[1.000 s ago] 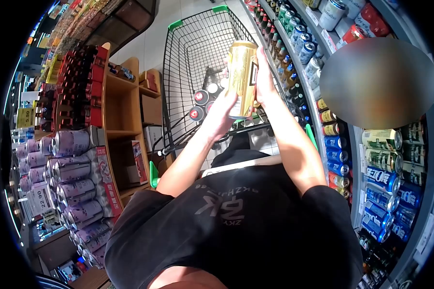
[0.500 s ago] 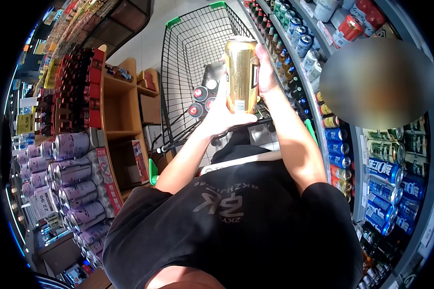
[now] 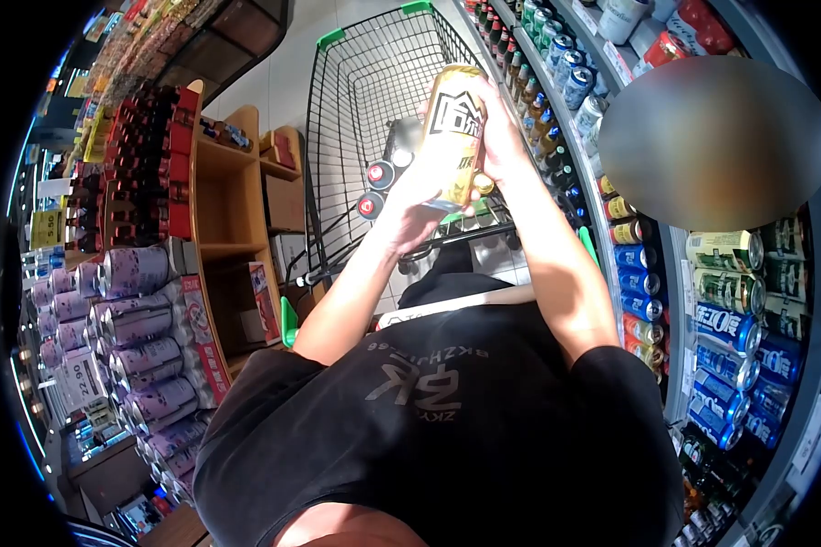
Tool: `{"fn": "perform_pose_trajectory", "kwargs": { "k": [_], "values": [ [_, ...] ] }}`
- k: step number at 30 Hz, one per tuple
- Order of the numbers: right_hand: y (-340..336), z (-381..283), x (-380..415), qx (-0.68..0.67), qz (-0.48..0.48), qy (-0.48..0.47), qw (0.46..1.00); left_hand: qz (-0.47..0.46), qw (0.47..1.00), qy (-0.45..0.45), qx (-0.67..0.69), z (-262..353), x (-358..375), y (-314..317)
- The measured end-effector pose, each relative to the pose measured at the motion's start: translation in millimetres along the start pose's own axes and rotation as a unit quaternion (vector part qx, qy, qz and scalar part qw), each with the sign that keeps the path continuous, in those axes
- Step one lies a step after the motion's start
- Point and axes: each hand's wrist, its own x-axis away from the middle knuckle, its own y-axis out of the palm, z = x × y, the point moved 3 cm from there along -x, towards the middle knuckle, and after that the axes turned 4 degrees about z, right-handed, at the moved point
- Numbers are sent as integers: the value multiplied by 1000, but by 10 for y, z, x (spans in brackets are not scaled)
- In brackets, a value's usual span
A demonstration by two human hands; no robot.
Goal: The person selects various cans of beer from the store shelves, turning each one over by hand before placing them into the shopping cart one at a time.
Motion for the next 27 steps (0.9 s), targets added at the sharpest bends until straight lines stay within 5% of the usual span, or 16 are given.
{"fn": "perform_pose_trajectory", "kwargs": {
  "k": [3, 6, 7, 10, 12, 16, 19, 24, 27],
  "values": [
    [-94, 21, -4, 83, 129, -120, 981, 185, 963, 130, -148, -113, -24, -26],
    [-154, 33, -3, 96, 177, -147, 968, 152, 985, 61, -58, -86, -25, -122],
    [-125, -2, 0, 58, 169, -147, 973, 75, 996, 25, -50, 4, -33, -69],
    [-22, -71, 32, -61, 88, -83, 991, -14, 976, -68, 205, 44, -7, -53],
    [69, -83, 99, -95, 27, -43, 994, 47, 980, -64, 182, 20, -21, -25],
    [-144, -19, 39, 36, 214, -123, 968, 112, 989, -34, 95, -23, -51, -63],
    [-167, -11, 12, 99, 230, -152, 956, 153, 986, 30, -55, -26, -54, -97],
    [-198, -105, -3, 172, 167, -150, 959, 92, 975, -93, 181, 72, -97, -340],
    [-172, -88, 7, 333, 182, -122, 917, 162, 978, -78, 106, 248, -70, -470]
  ]
}}
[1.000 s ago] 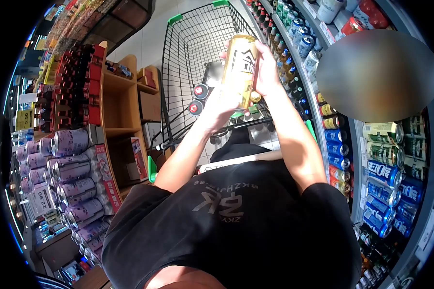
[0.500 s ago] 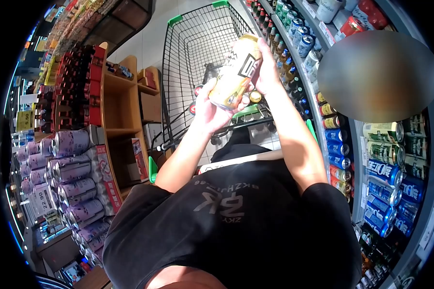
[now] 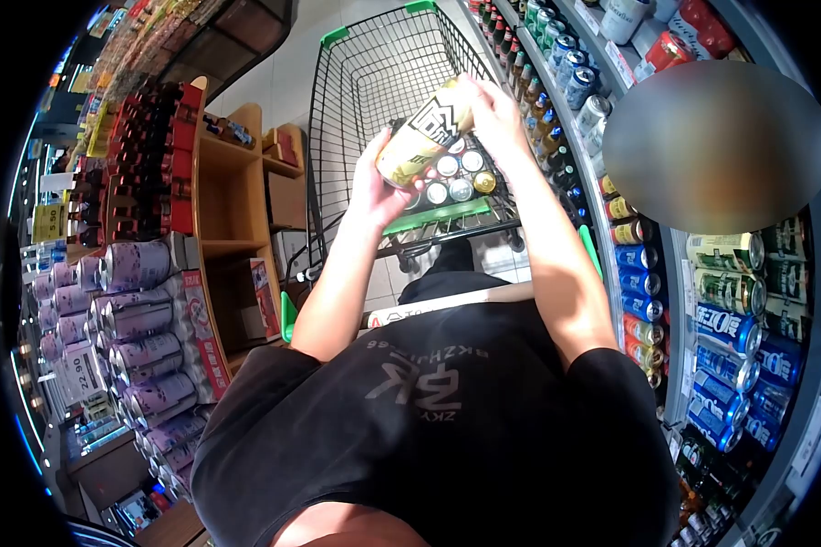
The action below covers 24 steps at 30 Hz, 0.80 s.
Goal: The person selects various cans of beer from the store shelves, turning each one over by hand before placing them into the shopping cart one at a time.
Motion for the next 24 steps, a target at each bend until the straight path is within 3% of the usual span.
{"fn": "perform_pose_trajectory", "kwargs": {
  "k": [1, 3, 5, 6, 7, 8, 10, 11, 12, 13, 15, 18, 21, 23, 24],
  "values": [
    [24, 57, 11, 48, -21, 6, 999, 84, 994, 54, -53, 93, 6, -17],
    [107, 127, 16, 145, -88, -117, 979, 170, 972, 91, -131, 227, -129, -222],
    [172, 149, 131, 182, -91, -16, 979, 162, 971, 109, -137, 304, -197, -286],
    [193, 125, 90, 148, -129, -32, 980, 163, 970, 110, -141, 348, -205, -251],
    [165, 142, 113, -27, -145, 87, 985, 166, 969, 111, -145, 388, -228, -250],
    [128, 126, 44, -1, -152, 87, 985, 148, 964, 143, -168, 437, -337, -289],
    [98, 75, -55, -4, -174, 97, 980, 224, 940, 192, -173, 484, -591, -337],
    [95, 21, -79, 37, -155, 66, 985, 270, 924, 198, -186, 537, -735, -365],
    [88, 47, -172, 166, -127, -12, 978, 222, 943, 177, -173, 560, -964, -507],
    [120, 6, -274, 291, -95, -93, 947, 291, 925, 193, -147, 527, -1015, -375],
    [202, 142, -477, 391, -60, -162, 904, 255, 936, 214, -116, 396, -1519, -663],
    [313, 578, -788, 492, -121, -213, 835, 231, 959, 140, -88, 130, -2056, -936],
    [322, 1257, -1091, 628, -243, -208, 709, 156, 983, 87, -25, -322, -2520, -1304],
    [245, 1688, -1260, 654, -302, -157, 676, 40, 994, 100, -8, -571, -2628, -1425],
    [187, 1875, -1320, 669, -308, -152, 659, 133, 980, 87, -122, -667, -2568, -1479]
  ]
}}
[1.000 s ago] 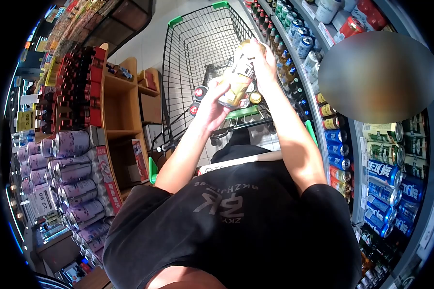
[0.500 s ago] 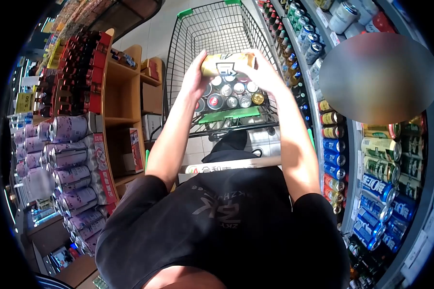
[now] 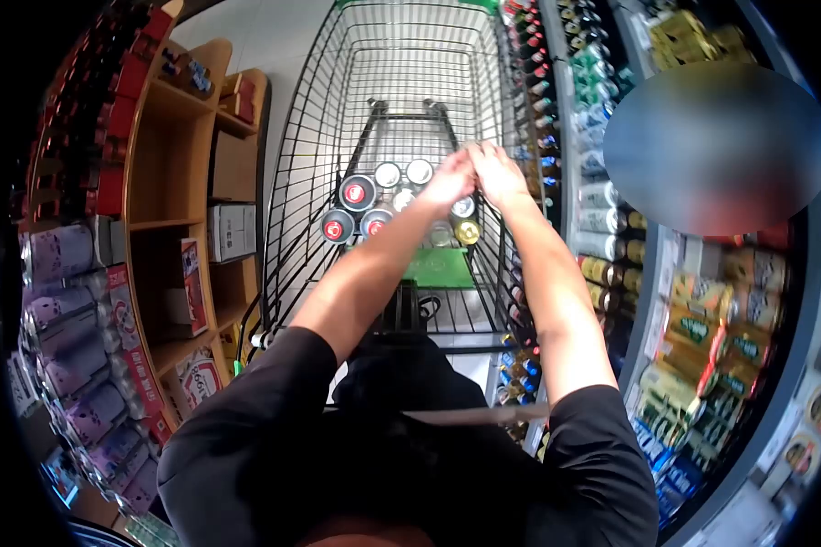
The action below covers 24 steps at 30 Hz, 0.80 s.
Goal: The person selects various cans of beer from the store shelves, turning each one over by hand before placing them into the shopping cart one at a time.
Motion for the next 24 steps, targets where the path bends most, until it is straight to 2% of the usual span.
{"fn": "perform_pose_trajectory", "kwargs": {
  "k": [1, 2, 3, 4, 5, 7, 8, 13, 15, 18, 19, 21, 24],
  "values": [
    [163, 66, -37, 13, -14, 2, 1000, -1, 960, 14, -280, 115, 196, -36],
    [276, 83, -114, 9, -47, 19, 999, -10, 965, 39, -260, -483, -23, -261],
    [384, 123, -149, 6, -82, 40, 996, 14, 913, 64, -403, -486, 68, -314],
    [537, 146, -193, 31, -52, 19, 998, 7, 890, 51, -453, -498, 178, -373],
    [686, 212, -225, 14, -76, 21, 997, -3, 864, 40, -501, -491, 270, -418],
    [897, 239, -265, 26, -115, 25, 993, -44, 804, -81, -587, -261, 498, -421],
    [1026, 271, -283, 19, -116, 34, 992, -45, 805, -117, -580, -244, 534, -448],
    [1321, 267, -305, 37, -147, 44, 988, -86, 754, -110, -641, -327, 501, -544],
    [1328, 223, -347, 46, -124, 45, 990, -92, 743, -98, -656, -340, 521, -550],
    [1278, 212, -404, 86, -131, 20, 987, -108, 739, -108, -656, -388, 519, -602],
    [1265, 208, -389, 87, -148, 38, 984, -111, 738, -105, -657, -370, 521, -609],
    [1164, 167, -339, 85, -101, 58, 990, -115, 737, -110, -657, -321, 539, -615],
    [784, 98, -145, 78, -68, 25, 994, -148, 690, -158, -691, -22, 611, -566]
  ]
}}
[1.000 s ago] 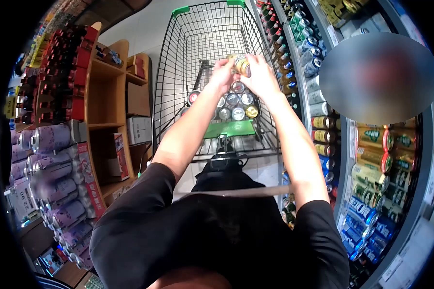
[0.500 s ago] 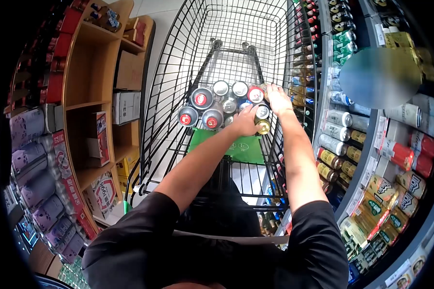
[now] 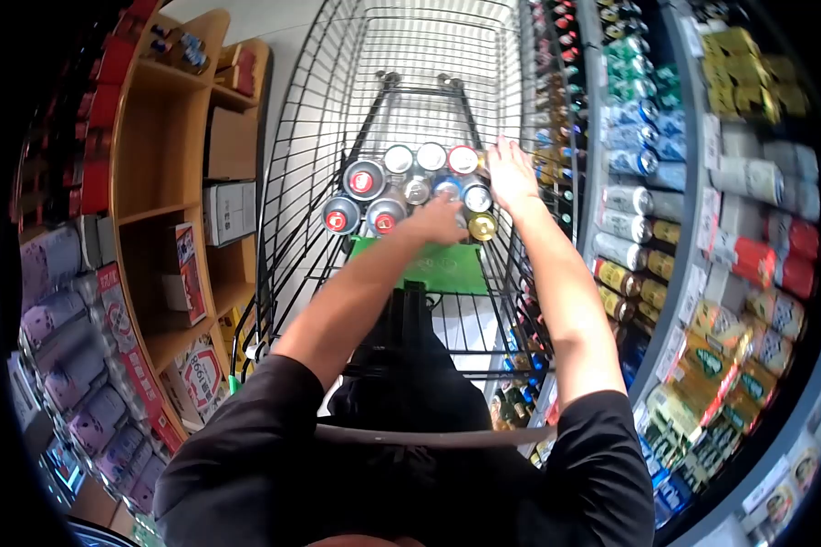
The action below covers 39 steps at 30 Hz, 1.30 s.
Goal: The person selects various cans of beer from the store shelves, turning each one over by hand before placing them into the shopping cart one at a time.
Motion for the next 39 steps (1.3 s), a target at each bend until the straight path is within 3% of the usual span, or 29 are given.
{"fn": "perform_pose_trajectory", "kwargs": {
  "k": [1, 2, 3, 4, 5, 6, 7, 9, 11, 13, 15, 16, 20, 22, 25, 27, 29, 31, 32, 35, 39],
  "values": [
    [-281, -53, 153, -4, 3, -12, 1000, 18, 999, 28, -15, -50, -90, 65],
    [-554, -103, 365, -51, 36, -38, 997, -33, 991, 127, -6, 47, 40, -142],
    [-818, -137, 551, -95, 77, -54, 991, -46, 986, 148, 66, 133, 275, -344],
    [-1015, -138, 686, -165, 76, -75, 980, -160, 980, 63, 100, 473, 772, -744],
    [-1217, -103, 842, -233, 81, -95, 965, -123, 977, 146, 90, 509, 899, -845],
    [-1534, -99, 1072, -284, 100, -96, 949, -18, 957, 288, 27, 563, 1014, -876],
    [-1778, -114, 1336, -333, 120, -105, 929, -13, 946, 317, 72, 566, 1219, -877],
    [-1820, -57, 1811, -315, 151, -54, 936, -74, 943, 322, 35, 813, 1822, -894],
    [-2162, -107, 2382, -376, 199, -11, 905, -118, 941, 317, 8, 1017, 2265, -616],
    [-2222, -138, 2932, -366, 267, 35, 891, -179, 936, 303, -30, 1314, 2658, -290],
    [-2214, -24, 3422, -346, 279, 71, 893, -42, 918, 383, -92, 1294, 2743, 114],
    [-2347, 30, 3707, -302, 283, 118, 902, -32, 938, 328, -107, 1389, 2837, 194],
    [-2486, 551, 4746, -171, 412, 289, 847, -40, 920, 377, -104, 1306, 2758, 330],
    [-2666, 787, 5085, -47, 443, 323, 835, -33, 924, 360, -121, 1325, 2790, 396],
    [-2853, 1130, 5225, -33, 423, 357, 832, -24, 918, 376, -122, 1345, 2818, 487],
    [-2868, 1405, 5106, -46, 331, 407, 851, -20, 918, 376, -129, 1393, 2880, 548],
    [-2755, 1705, 4912, -67, 276, 394, 874, -33, 926, 358, -117, 1418, 2940, 618],
    [-2737, 1779, 4710, -61, 279, 387, 877, -1, 914, 389, -116, 1352, 2931, 742],
    [-2611, 1974, 4614, -44, 325, 338, 882, -9, 916, 392, -84, 1321, 2925, 786],
    [-2692, 1924, 4520, -124, 274, 385, 873, -16, 927, 365, -82, 1370, 3061, 875],
    [-2660, 1988, 4520, -169, 274, 375, 869, 15, 921, 373, -111, 1358, 3086, 1049]
  ]
}}
